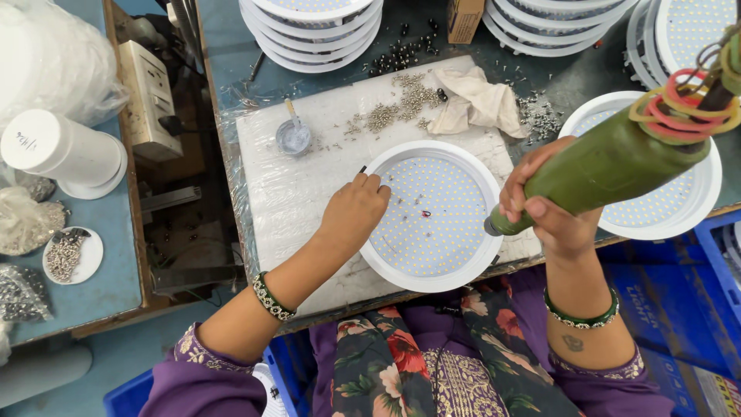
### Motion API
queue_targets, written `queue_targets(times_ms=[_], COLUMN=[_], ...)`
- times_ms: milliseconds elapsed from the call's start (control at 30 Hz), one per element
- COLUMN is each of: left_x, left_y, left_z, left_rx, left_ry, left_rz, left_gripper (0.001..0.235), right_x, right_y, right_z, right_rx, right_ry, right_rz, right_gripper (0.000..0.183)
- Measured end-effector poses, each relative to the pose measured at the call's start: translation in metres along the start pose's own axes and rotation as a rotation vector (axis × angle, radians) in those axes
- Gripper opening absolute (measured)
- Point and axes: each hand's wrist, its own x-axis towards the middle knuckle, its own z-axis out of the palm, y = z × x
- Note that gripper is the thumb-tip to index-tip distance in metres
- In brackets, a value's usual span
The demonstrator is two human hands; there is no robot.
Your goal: The person assembles LED light fixtures by placing circular LED boards into plastic frames and securing them with a handheld power screwdriver.
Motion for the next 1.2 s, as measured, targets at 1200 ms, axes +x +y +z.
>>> queue_targets(times_ms=[1200], left_x=[0.02], left_y=[0.073], left_z=[-0.001], left_rx=[-1.454], left_ry=[0.003], left_rz=[-0.264], left_gripper=[0.036], right_x=[0.016], right_y=[-0.011], right_z=[0.033], right_rx=[-0.019], right_ry=[-0.001], right_rz=[-0.093], right_gripper=[0.043])
